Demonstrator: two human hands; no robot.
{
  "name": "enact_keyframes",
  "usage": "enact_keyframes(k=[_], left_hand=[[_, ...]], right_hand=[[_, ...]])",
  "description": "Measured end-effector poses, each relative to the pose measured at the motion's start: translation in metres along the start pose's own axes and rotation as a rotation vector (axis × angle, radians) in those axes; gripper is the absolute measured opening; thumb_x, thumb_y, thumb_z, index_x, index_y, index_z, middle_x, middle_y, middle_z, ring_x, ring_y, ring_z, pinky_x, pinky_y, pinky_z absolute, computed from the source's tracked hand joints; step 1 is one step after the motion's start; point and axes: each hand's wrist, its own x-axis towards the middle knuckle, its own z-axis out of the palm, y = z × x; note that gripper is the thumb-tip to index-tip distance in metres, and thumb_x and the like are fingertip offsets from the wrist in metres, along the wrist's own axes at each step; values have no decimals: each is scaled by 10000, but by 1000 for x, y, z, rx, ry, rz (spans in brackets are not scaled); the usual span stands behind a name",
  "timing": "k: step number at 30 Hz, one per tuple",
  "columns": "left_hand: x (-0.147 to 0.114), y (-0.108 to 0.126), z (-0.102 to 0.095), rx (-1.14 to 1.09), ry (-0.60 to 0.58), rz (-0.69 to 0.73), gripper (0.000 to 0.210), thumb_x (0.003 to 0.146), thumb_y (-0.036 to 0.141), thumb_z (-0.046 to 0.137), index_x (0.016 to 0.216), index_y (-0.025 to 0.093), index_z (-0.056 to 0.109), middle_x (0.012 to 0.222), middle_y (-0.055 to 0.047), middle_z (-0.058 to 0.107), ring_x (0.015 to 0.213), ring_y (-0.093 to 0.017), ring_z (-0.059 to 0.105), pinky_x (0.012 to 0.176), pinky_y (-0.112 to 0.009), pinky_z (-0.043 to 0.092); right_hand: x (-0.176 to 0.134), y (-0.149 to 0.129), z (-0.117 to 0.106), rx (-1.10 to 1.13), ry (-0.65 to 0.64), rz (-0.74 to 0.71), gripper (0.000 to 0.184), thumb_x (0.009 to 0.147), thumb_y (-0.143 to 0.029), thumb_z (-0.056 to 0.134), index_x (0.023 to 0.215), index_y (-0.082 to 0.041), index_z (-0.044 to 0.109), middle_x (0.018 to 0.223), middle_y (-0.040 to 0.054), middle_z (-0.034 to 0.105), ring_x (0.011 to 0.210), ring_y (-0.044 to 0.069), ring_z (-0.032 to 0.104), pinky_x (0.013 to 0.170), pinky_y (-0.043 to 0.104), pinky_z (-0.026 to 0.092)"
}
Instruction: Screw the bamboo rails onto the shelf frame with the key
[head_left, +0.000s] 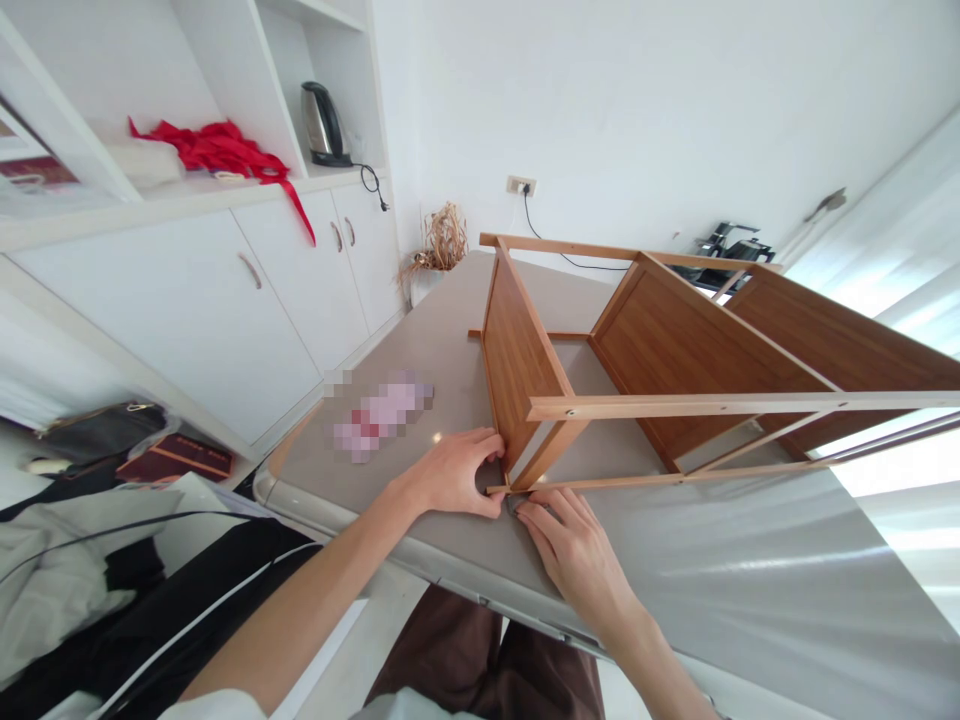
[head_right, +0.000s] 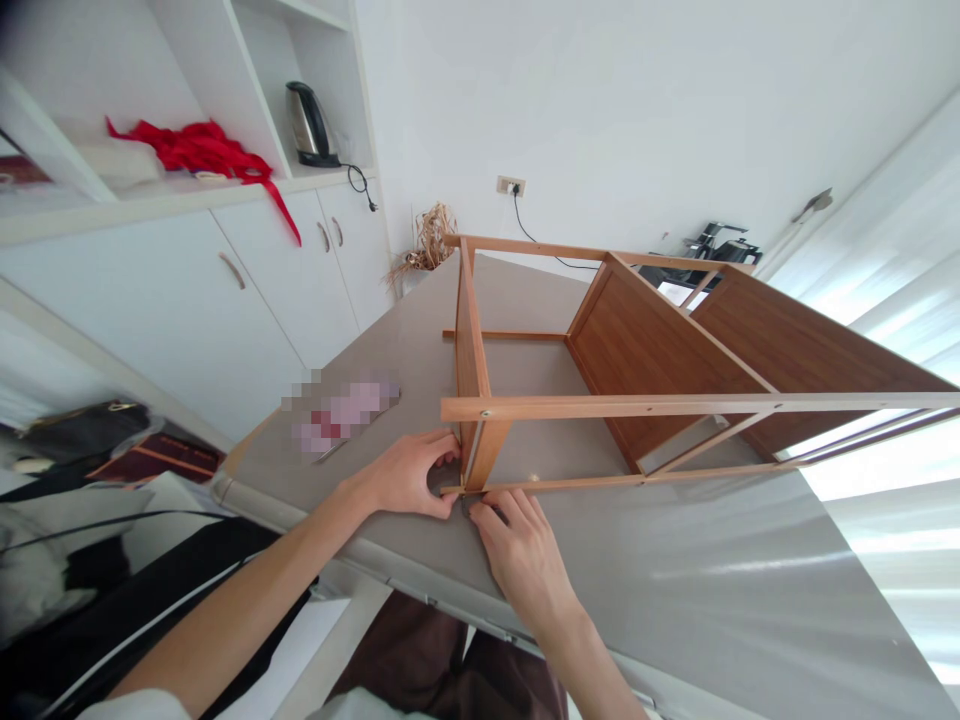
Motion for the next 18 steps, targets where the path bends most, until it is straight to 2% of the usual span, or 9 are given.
enact_keyframes(k=[5, 10, 18], left_hand=[[0, 0, 1, 0, 0, 7, 339, 651, 302, 694, 901, 234, 476, 905, -6, 597, 806, -191, 576, 699, -291, 453], [1, -1, 1, 14, -9, 1, 344, 654, 309, 695, 908, 235, 475, 896, -3, 593, 805, -190, 576, 702, -292, 455], [1, -3, 3, 14, -21, -10, 354, 651, 316, 701, 913, 236, 477, 915, -6, 601, 821, -194, 578, 712, -296, 462]], right_hand=[[-2, 1, -5, 37, -40, -30, 172, 1006, -139, 494, 1006, -200, 655, 925, 48, 652, 863, 184, 579, 784, 334, 460], [-3, 1, -6, 7, -14, -12, 185, 999, -148, 500, 1053, -200, 669, 923, 63, 617, 872, 190, 564, 780, 331, 479], [1, -1, -3, -28, -29, -32, 198, 991, -132, 495, 1004, -195, 683, 911, 68, 612, 878, 188, 568, 779, 321, 496]])
